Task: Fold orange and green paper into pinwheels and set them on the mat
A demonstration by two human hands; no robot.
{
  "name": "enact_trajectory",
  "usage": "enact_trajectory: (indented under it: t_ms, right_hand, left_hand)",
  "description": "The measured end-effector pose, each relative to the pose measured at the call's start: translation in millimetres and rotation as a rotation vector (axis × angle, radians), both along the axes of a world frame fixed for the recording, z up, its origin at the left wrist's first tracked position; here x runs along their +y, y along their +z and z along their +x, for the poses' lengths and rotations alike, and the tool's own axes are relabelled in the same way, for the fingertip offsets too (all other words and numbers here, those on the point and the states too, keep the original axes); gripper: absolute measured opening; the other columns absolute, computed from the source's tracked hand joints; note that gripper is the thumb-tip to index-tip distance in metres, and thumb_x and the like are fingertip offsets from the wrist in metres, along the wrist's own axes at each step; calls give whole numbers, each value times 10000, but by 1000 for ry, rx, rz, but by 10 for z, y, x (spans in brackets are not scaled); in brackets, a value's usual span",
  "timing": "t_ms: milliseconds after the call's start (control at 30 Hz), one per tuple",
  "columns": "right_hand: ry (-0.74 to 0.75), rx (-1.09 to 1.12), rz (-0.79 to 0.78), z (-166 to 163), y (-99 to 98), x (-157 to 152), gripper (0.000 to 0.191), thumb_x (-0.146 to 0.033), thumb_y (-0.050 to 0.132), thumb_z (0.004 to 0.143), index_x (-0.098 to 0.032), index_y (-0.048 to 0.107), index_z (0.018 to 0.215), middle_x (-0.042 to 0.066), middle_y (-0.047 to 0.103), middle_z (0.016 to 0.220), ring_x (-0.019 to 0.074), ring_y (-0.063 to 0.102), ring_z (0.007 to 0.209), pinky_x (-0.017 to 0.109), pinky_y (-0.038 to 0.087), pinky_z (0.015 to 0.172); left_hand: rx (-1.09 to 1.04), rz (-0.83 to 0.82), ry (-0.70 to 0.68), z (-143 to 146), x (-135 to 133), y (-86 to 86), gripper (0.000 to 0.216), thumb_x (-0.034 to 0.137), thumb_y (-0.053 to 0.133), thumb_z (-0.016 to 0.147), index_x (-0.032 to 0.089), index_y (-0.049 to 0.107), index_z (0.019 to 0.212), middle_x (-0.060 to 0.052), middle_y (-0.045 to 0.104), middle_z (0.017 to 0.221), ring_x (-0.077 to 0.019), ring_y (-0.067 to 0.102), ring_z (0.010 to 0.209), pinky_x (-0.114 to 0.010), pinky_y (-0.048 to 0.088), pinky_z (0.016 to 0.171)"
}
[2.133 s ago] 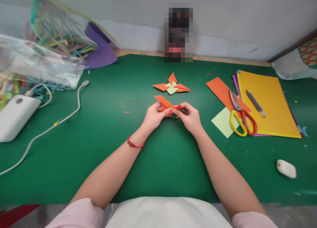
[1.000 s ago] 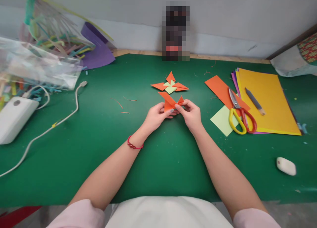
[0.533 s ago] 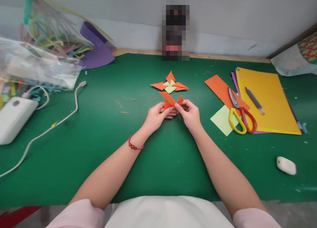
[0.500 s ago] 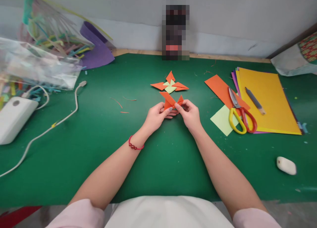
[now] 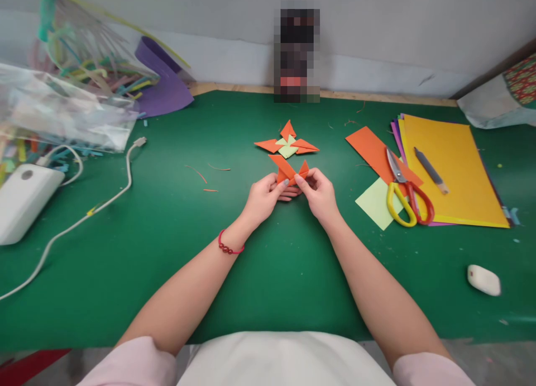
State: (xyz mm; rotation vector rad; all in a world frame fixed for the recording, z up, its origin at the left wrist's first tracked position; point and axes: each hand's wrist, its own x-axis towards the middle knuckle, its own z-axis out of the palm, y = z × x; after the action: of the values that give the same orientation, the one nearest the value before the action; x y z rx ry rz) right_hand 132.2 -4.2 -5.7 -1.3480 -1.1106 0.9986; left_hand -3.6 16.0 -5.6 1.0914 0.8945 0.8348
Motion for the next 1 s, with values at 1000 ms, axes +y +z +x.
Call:
enact_trajectory:
  t_ms: [1000]
  right_hand:
    - [108, 39, 72, 24, 95, -52, 349, -555, 584, 775, -243, 434, 729, -61, 546, 530, 103, 499, 434, 254, 411, 436]
  left_hand:
    - [-25, 55, -76, -81, 26, 75, 365, 454, 686, 707, 143, 660, 897, -38, 688, 739, -157, 660, 716, -290, 552, 699]
